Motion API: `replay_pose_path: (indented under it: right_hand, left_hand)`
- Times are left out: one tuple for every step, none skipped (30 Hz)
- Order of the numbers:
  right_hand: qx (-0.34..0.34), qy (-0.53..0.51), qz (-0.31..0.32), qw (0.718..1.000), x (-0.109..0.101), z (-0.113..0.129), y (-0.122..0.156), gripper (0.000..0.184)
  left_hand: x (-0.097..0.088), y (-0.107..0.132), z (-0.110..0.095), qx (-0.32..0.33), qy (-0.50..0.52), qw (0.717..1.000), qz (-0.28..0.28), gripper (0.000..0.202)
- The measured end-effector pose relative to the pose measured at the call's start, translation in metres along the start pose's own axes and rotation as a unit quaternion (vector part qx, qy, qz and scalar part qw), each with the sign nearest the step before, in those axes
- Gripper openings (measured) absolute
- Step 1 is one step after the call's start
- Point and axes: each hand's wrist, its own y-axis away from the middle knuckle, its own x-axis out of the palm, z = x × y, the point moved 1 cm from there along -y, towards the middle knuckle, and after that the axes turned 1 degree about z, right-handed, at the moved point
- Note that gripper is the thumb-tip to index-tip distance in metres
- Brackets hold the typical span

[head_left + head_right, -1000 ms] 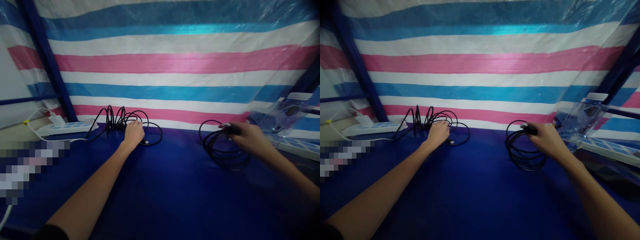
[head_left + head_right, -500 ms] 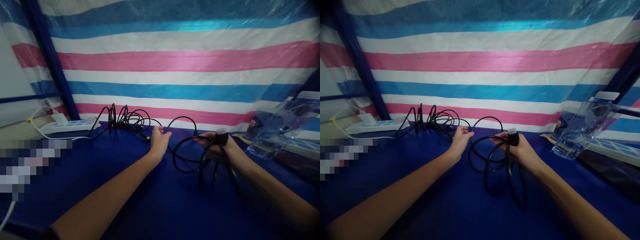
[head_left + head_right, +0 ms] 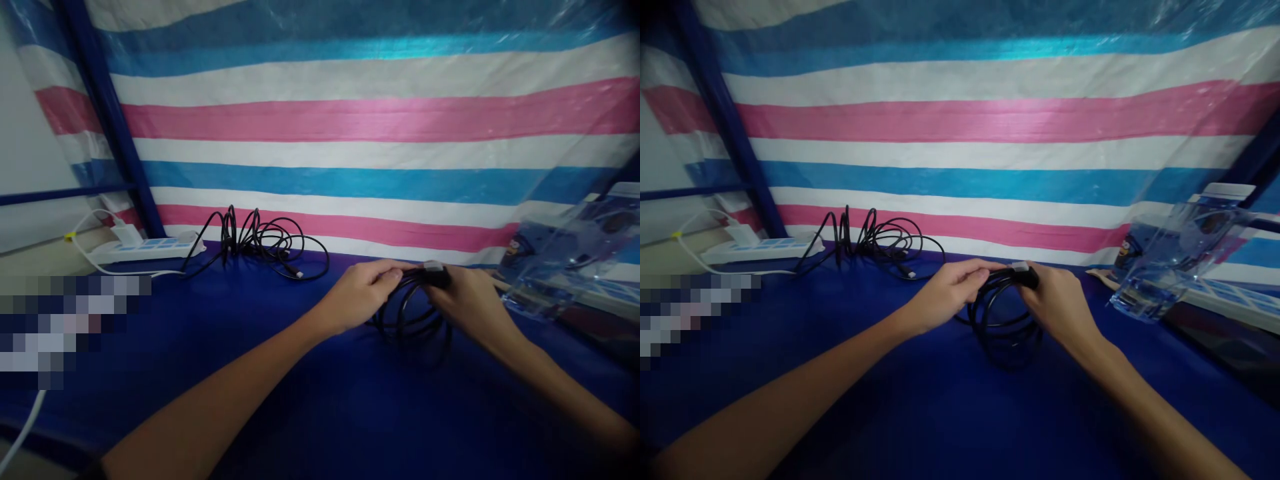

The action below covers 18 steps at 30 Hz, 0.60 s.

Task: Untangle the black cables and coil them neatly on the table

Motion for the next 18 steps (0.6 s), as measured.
replay_pose_path:
  right_hand:
    - [-0.005,0.023,-0.02,1.0,0.0,0.0,0.0,0.022]
    - [-0.008,0.026,-0.039,0.999,0.0,0.0,-0.001,0.022]
    - [-0.008,0.005,-0.045,0.999,0.001,0.0,-0.001,0.021]
    - [-0.004,-0.038,-0.034,0.999,0.002,0.001,-0.002,0.022]
    - [0.011,-0.105,-0.005,0.994,0.003,0.002,-0.002,0.021]
    - [0.044,-0.185,0.036,0.981,0.004,0.002,-0.003,0.02]
    - [0.088,-0.269,0.073,0.956,0.006,0.003,-0.003,0.019]
    - [0.137,-0.353,0.097,0.921,0.007,0.003,-0.002,0.019]
    - [0.181,-0.427,0.109,0.879,0.007,0.002,-0.002,0.018]
    - [0.217,-0.484,0.11,0.841,0.007,0.0,-0.002,0.017]
    - [0.238,-0.528,0.105,0.809,0.006,-0.003,-0.003,0.014]
    - [0.245,-0.562,0.096,0.784,0.005,-0.006,-0.004,0.011]
    - [0.245,-0.589,0.086,0.766,0.004,-0.01,-0.006,0.01]
    - [0.24,-0.607,0.078,0.754,0.003,-0.013,-0.007,0.01]
    - [0.234,-0.618,0.073,0.747,0.002,-0.016,-0.009,0.01]
    - [0.231,-0.628,0.071,0.74,0.002,-0.018,-0.01,0.009]
    - [0.232,-0.633,0.073,0.735,0.004,-0.018,-0.009,0.008]
    - [0.231,-0.627,0.08,0.74,0.007,-0.017,-0.008,0.008]
  left_hand:
    - [0.0,0.001,0.001,0.006,-0.016,1.0,-0.004,0.031]
    - [0.0,0.001,0.001,0.011,-0.03,0.999,-0.014,0.031]
    - [-0.001,0.0,0.002,0.016,-0.042,0.998,-0.032,0.029]
    - [-0.002,-0.001,0.003,0.02,-0.053,0.997,-0.057,0.028]
    - [-0.005,-0.003,0.004,0.023,-0.062,0.994,-0.087,0.026]
    - [-0.009,-0.005,0.006,0.024,-0.069,0.99,-0.121,0.025]
    - [-0.015,-0.007,0.01,0.018,-0.073,0.986,-0.146,0.024]
    - [-0.02,-0.01,0.015,0.005,-0.074,0.985,-0.158,0.026]
    - [-0.026,-0.012,0.022,-0.013,-0.072,0.986,-0.153,0.028]
    - [-0.032,-0.014,0.029,-0.033,-0.069,0.988,-0.136,0.031]
    - [-0.036,-0.015,0.037,-0.053,-0.067,0.99,-0.109,0.033]
    - [-0.039,-0.015,0.044,-0.068,-0.069,0.992,-0.077,0.034]
    - [-0.039,-0.014,0.049,-0.076,-0.076,0.993,-0.047,0.033]
    - [-0.037,-0.012,0.053,-0.075,-0.084,0.993,-0.023,0.035]
    - [-0.032,-0.009,0.053,-0.064,-0.096,0.993,-0.002,0.04]
    - [-0.024,-0.006,0.051,-0.041,-0.112,0.993,0.016,0.048]
    - [-0.015,-0.003,0.045,-0.009,-0.128,0.991,0.029,0.055]
    - [-0.005,0.0,0.038,0.031,-0.142,0.989,0.034,0.059]
